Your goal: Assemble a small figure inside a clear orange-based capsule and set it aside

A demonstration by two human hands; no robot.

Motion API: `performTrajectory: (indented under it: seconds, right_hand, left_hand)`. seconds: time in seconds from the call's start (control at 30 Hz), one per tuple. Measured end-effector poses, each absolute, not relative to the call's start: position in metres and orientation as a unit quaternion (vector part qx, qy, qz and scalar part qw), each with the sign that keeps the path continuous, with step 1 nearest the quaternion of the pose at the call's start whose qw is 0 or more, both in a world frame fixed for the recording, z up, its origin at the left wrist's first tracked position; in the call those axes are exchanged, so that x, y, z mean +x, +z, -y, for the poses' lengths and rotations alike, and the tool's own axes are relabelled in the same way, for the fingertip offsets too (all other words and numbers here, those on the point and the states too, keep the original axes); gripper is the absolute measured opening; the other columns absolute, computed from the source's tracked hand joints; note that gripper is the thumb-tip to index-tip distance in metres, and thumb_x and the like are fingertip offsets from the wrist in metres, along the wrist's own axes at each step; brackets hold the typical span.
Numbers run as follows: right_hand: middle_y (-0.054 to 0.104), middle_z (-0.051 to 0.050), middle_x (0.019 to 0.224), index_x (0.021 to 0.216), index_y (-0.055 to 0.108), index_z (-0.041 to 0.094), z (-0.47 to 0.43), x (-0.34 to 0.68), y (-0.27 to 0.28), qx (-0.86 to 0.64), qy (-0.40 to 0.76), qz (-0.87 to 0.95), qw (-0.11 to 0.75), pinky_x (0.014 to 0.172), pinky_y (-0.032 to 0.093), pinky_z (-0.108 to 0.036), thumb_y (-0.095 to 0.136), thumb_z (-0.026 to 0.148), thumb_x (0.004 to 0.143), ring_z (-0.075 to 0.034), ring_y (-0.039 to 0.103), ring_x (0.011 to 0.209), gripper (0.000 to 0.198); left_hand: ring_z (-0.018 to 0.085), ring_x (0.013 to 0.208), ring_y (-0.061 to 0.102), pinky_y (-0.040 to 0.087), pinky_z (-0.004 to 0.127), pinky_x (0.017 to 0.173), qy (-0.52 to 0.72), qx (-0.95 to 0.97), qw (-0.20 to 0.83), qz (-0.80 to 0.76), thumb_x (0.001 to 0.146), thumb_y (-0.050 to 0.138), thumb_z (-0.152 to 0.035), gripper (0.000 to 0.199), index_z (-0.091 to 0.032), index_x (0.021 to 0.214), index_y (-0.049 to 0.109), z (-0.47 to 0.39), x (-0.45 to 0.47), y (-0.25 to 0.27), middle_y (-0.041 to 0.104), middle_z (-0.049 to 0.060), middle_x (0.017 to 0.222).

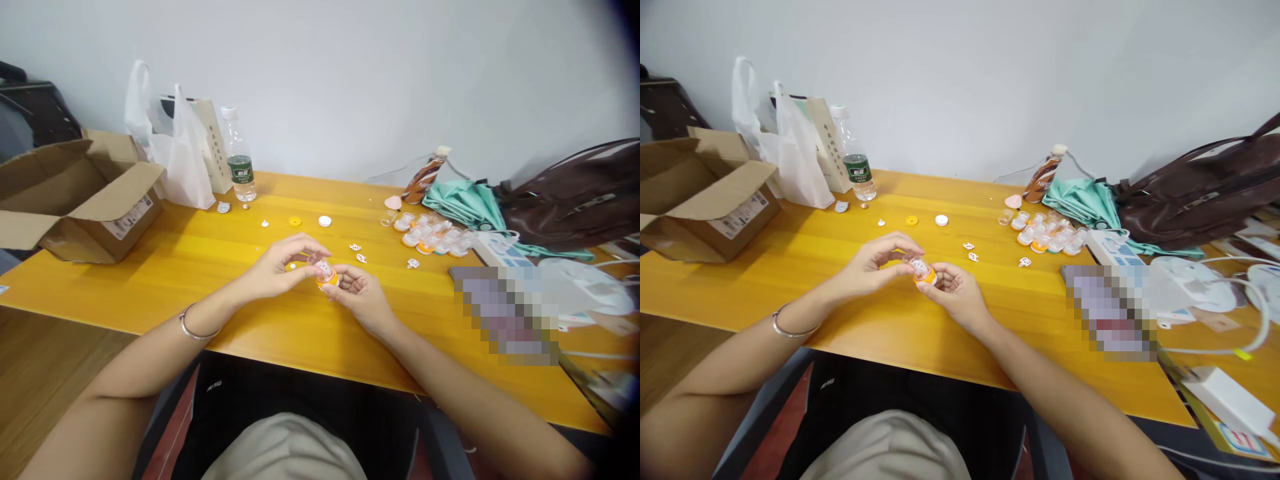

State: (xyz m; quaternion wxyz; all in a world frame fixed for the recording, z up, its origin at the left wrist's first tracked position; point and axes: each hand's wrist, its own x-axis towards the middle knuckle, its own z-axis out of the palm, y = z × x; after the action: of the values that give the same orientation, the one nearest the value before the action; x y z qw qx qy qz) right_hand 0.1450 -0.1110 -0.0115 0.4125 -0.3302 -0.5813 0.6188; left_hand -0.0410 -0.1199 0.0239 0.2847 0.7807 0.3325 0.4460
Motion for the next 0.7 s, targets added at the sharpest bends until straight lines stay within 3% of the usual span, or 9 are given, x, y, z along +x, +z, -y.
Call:
performTrajectory:
  seconds: [0.3,0.7]
  right_hand:
    - [0.063,0.001,0.072,0.088,0.062,0.02,0.1132,0.1446,-0.0122,-0.342,0.591,0.599,0.418,0.063,0.047,-0.023,0.074,0.029,0.063,-0.009,0.056,0.063,0.029]
    - [0.062,0.002,0.067,0.083,0.064,0.018,0.1178,0.1423,-0.0116,-0.307,0.663,0.563,0.386,0.053,0.045,-0.022,0.073,0.029,0.065,-0.007,0.051,0.053,0.023]
  left_hand:
    - [0.013,0.086,0.058,0.047,0.027,0.08,0.43,0.808,0.241,-0.323,0.08,0.059,-0.026,0.02,-0.017,0.098,0.061,0.1231,-0.0396,0.0269,0.061,0.006,0.094]
    - [0.016,0.099,0.058,0.048,0.03,0.085,0.399,0.738,0.489,-0.236,0.085,0.052,-0.022,0.019,-0.017,0.102,0.058,0.1183,-0.0469,0.0258,0.059,0.009,0.108]
